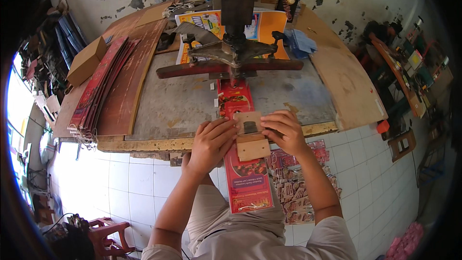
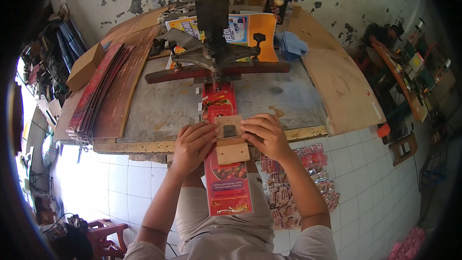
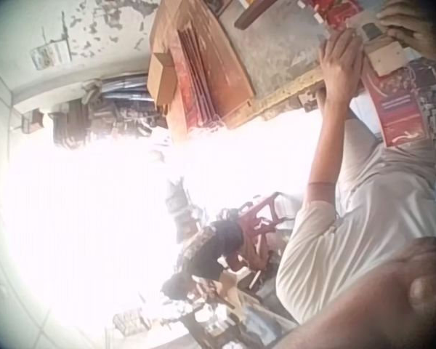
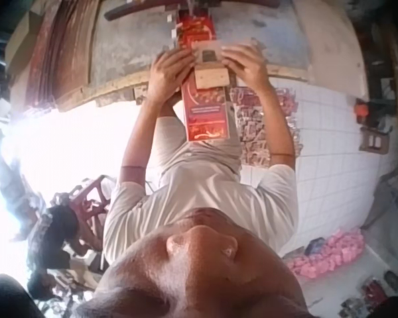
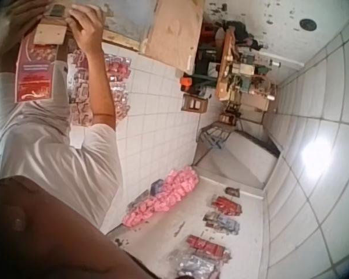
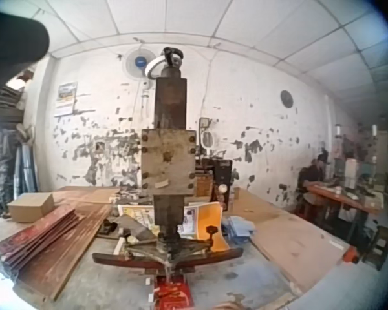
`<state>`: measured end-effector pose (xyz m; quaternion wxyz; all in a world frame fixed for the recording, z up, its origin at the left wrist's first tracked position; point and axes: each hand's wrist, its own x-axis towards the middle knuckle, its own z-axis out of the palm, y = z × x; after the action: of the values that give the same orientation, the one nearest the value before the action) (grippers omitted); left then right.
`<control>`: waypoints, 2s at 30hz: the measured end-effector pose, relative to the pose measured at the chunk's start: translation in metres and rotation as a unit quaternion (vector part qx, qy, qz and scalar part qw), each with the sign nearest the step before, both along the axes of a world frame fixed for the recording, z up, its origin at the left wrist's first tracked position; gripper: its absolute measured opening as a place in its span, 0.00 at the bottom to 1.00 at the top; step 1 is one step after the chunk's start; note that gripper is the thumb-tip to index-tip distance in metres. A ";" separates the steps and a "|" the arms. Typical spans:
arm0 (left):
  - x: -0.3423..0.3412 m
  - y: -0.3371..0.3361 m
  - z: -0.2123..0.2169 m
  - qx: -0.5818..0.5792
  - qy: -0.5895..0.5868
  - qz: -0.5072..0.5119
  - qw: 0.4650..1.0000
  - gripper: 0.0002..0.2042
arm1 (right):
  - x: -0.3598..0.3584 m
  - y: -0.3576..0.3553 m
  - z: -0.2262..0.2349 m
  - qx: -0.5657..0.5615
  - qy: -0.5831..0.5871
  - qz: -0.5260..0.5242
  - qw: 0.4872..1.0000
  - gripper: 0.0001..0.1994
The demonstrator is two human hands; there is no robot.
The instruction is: The person aligns a decorative paper sleeve on a wooden block and presses down with a manual press arm, then slides the finished piece onto a stack and picks up a new sleeve.
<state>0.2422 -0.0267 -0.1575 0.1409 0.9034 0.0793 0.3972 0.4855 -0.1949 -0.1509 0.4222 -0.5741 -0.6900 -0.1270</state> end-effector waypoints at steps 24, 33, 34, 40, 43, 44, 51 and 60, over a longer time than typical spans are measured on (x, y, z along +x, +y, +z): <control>-0.004 -0.001 -0.002 -0.013 -0.026 0.025 0.999 0.19 | -0.004 -0.008 0.008 0.015 0.013 -0.006 1.000 0.18; -0.034 -0.007 -0.013 -0.092 -0.007 0.080 0.993 0.25 | -0.055 -0.035 0.041 -0.134 -0.042 0.023 0.990 0.23; -0.033 -0.008 -0.012 -0.093 -0.003 0.086 0.992 0.25 | -0.055 -0.036 0.041 -0.141 -0.039 0.029 0.989 0.23; -0.021 -0.009 -0.007 -0.092 0.033 0.096 0.991 0.25 | -0.052 -0.040 0.035 -0.125 0.040 0.047 0.990 0.24; -0.023 -0.005 -0.013 -0.053 0.077 0.094 0.991 0.23 | -0.051 -0.042 0.039 -0.081 0.071 0.054 0.993 0.25; -0.024 -0.004 -0.016 -0.036 0.096 0.094 0.990 0.22 | -0.052 -0.041 0.041 -0.078 0.073 0.054 0.993 0.25; -0.021 -0.005 -0.012 -0.042 0.094 0.103 0.989 0.21 | -0.050 -0.018 0.038 -0.090 0.073 0.064 0.991 0.24; -0.019 -0.006 -0.016 -0.046 0.092 0.105 0.989 0.21 | -0.020 0.055 0.021 -0.107 0.062 0.042 0.991 0.21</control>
<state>0.2233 -0.0323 -0.1732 0.1318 0.9153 0.2044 0.3211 0.4653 -0.1395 -0.1303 0.4056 -0.5936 -0.6951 0.0013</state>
